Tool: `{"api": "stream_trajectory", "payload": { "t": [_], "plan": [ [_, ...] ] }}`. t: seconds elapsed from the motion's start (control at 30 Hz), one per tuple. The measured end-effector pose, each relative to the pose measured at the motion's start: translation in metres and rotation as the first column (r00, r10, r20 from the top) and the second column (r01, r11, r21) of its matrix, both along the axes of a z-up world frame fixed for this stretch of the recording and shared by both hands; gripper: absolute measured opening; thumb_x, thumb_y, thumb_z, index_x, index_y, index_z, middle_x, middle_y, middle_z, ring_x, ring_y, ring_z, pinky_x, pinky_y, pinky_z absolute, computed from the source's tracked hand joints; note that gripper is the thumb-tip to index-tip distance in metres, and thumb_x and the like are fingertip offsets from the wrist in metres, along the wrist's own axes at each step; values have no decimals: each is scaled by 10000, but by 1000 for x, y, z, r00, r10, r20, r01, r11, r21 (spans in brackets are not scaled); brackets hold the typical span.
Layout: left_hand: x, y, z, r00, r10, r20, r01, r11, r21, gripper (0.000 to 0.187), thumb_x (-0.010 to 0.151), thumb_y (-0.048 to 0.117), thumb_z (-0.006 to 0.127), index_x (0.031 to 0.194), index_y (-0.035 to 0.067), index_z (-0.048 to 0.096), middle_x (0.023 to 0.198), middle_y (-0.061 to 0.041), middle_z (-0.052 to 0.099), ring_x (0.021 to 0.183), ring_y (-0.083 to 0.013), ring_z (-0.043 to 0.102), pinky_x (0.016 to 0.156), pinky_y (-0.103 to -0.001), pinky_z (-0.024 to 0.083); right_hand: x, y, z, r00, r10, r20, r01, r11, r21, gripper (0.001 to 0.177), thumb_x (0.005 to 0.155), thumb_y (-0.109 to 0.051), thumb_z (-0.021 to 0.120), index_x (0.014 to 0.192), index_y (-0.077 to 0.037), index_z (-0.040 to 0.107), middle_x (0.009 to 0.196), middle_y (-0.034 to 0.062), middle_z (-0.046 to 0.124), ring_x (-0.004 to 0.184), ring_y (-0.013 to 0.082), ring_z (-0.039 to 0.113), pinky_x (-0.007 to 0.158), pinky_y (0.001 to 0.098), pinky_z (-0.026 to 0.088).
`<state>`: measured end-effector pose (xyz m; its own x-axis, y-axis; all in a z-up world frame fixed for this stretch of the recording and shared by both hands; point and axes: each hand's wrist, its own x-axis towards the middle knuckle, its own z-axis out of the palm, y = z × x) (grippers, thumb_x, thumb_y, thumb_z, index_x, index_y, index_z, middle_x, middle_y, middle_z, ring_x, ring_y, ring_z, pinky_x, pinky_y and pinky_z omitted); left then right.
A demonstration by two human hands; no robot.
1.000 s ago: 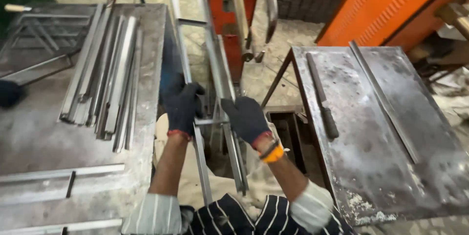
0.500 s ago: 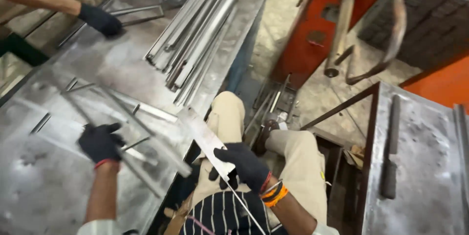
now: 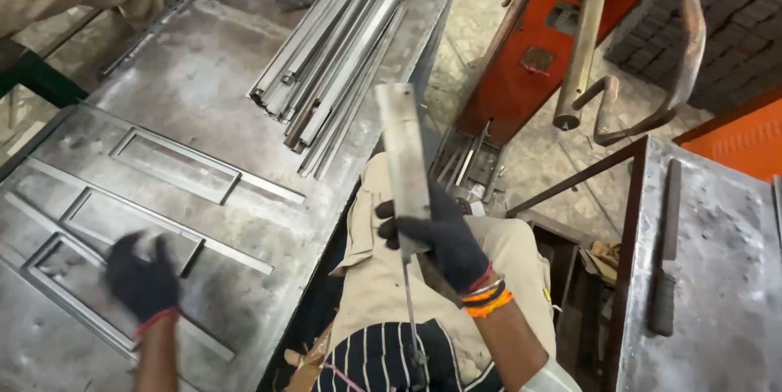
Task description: Assembling and spot welding metal strips to create rectangular frames at a manual workstation.
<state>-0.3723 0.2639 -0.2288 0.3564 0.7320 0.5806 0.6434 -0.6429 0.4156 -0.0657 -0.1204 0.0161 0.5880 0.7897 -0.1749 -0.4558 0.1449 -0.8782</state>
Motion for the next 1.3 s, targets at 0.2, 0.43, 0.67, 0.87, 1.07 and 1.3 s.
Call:
{"api": "stream_trajectory", "payload": {
  "t": [0.2, 0.43, 0.67, 0.87, 1.07, 1.3],
  "plan": [
    [207, -60, 5, 894, -407, -186, 404, 913, -57, 170, 823, 230, 745, 927, 100, 715, 903, -146, 656, 902, -364, 622, 789, -512, 484, 29, -16, -37, 985, -161, -56, 158, 986, -57, 420, 896, -116, 709, 1282, -16, 579, 882, 93, 711, 671, 187, 695, 590, 335, 582],
    [324, -51, -39, 847, -245, -472, 277, 961, -1, 249, 709, 306, 780, 845, 99, 755, 1057, -232, 654, 908, -388, 641, 721, -488, 504, 15, -33, -34, 940, -333, -73, 319, 935, -155, 344, 912, -127, 683, 1219, -6, 587, 862, 109, 720, 685, 202, 725, 585, 344, 607],
    [309, -72, 21, 843, -455, -287, 326, 856, -402, 258, 737, 215, 725, 916, 34, 767, 890, -228, 713, 838, -354, 714, 737, -461, 563, 13, -39, -41, 936, -321, -146, 301, 943, -144, 363, 910, -156, 692, 1243, -24, 630, 866, 118, 736, 651, 209, 718, 563, 335, 597],
    [267, -143, 110, 750, -102, 653, 639, -142, -756, 295, 815, 203, 680, 1075, 69, 637, 881, -171, 739, 751, -298, 750, 693, -410, 634, 16, -32, -47, 926, -338, -172, 313, 937, -154, 388, 876, -163, 720, 1233, -31, 643, 869, 115, 750, 672, 217, 738, 517, 350, 592],
    [349, -179, 53, 703, -25, 710, 670, -309, -675, 322, 982, 314, 667, 1173, 62, 607, 768, -79, 634, 545, -212, 562, 484, -368, 464, 17, -33, -76, 921, -386, 61, 390, 910, -138, 324, 867, -157, 786, 1124, 33, 737, 922, 105, 762, 788, 221, 725, 653, 349, 588],
    [370, -270, 119, 775, -132, 618, 632, 139, -762, 464, 1058, 402, 571, 908, -16, 703, 717, -32, 621, 657, -107, 512, 598, -322, 425, 39, -21, -58, 561, -371, 740, 688, 705, -169, 402, 800, -225, 801, 1139, -27, 721, 997, 114, 777, 913, 243, 774, 798, 373, 587]
  ]
}}
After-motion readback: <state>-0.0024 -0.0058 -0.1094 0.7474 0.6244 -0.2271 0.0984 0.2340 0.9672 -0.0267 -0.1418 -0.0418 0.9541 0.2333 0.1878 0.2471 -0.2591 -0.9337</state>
